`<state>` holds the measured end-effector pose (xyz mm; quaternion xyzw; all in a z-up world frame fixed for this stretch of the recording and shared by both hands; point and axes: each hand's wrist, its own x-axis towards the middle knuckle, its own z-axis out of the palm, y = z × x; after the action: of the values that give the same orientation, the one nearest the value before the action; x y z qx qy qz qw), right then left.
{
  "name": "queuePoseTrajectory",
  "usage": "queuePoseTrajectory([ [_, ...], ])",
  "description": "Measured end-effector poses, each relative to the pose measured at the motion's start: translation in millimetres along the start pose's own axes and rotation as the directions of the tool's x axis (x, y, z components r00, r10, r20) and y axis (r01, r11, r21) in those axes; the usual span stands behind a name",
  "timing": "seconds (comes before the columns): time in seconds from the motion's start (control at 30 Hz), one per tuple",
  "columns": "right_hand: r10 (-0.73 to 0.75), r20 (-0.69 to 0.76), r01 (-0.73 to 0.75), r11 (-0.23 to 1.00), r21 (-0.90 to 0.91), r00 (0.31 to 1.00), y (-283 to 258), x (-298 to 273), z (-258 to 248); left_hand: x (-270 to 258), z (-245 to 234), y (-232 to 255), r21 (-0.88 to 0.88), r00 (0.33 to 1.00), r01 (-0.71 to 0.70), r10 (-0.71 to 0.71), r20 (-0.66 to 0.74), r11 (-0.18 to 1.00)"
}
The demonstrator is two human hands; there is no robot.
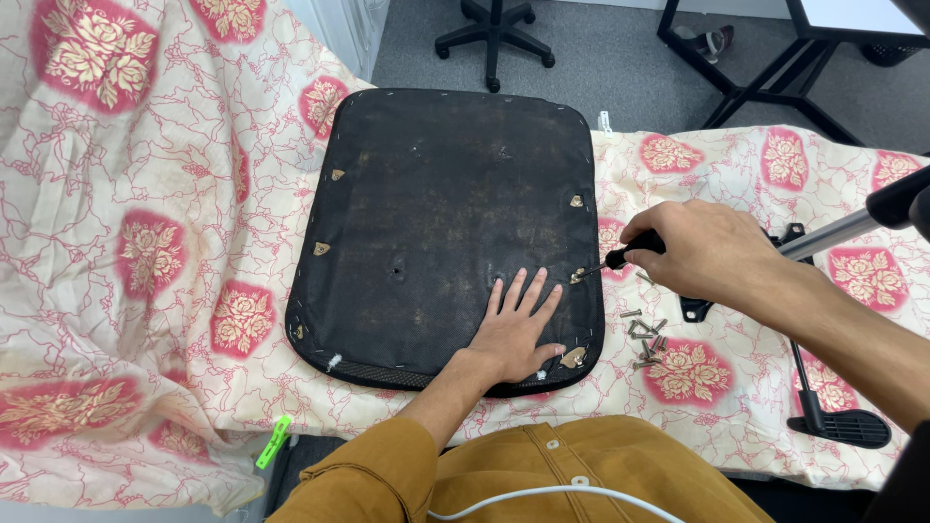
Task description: The person uses a screwdriver to remove multiple screws from the underside of a black chair seat. The screws are placed on the patterned cloth nearby. The chair base remains detached beside the seat.
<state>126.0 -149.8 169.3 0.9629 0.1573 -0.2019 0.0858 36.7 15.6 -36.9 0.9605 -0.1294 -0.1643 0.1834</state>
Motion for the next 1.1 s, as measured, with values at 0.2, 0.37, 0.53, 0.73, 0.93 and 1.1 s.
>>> queuePoseTrajectory([
  [0.2,-0.063,-0.071,0.063,0.998,-0.006,0.995,-0.4,-4.9,-1.1,0.4,1.7,-0.2,-0.004,1.0,0.003,-0.003,-0.01,1.0],
  [0.37,-0.038,-0.03,0.038,0.999,-0.013,0.999,-1.4,-4.7,-1.6,-0.2,1.4,0.7,-0.015,1.0,0.001,-0.001,-0.016,1.0],
  [0.53,-0.051,-0.036,0.051,0.999,-0.009,0.998,-0.9,-2.7,-1.9,-1.4,-1.3,1.2,-0.009,1.0,-0.001,0.001,-0.014,1.0],
  [0.73,-0.022,-0.021,0.023,1.0,0.016,1.0,0.7,1.0,-3.9,-2.5,-3.9,3.3,-0.024,1.0,0.004,-0.004,0.0,1.0],
  [0.93,-0.052,-0.02,0.053,0.999,0.006,0.998,1.1,1.2,-5.2,-3.1,-4.5,2.5,-0.022,1.0,-0.004,0.004,-0.004,1.0],
  [1.1,-0.102,0.0,0.102,0.994,-0.031,0.995,-2.0,1.9,-4.9,-4.0,-3.2,1.2,-0.025,0.999,-0.022,0.021,-0.032,0.999],
])
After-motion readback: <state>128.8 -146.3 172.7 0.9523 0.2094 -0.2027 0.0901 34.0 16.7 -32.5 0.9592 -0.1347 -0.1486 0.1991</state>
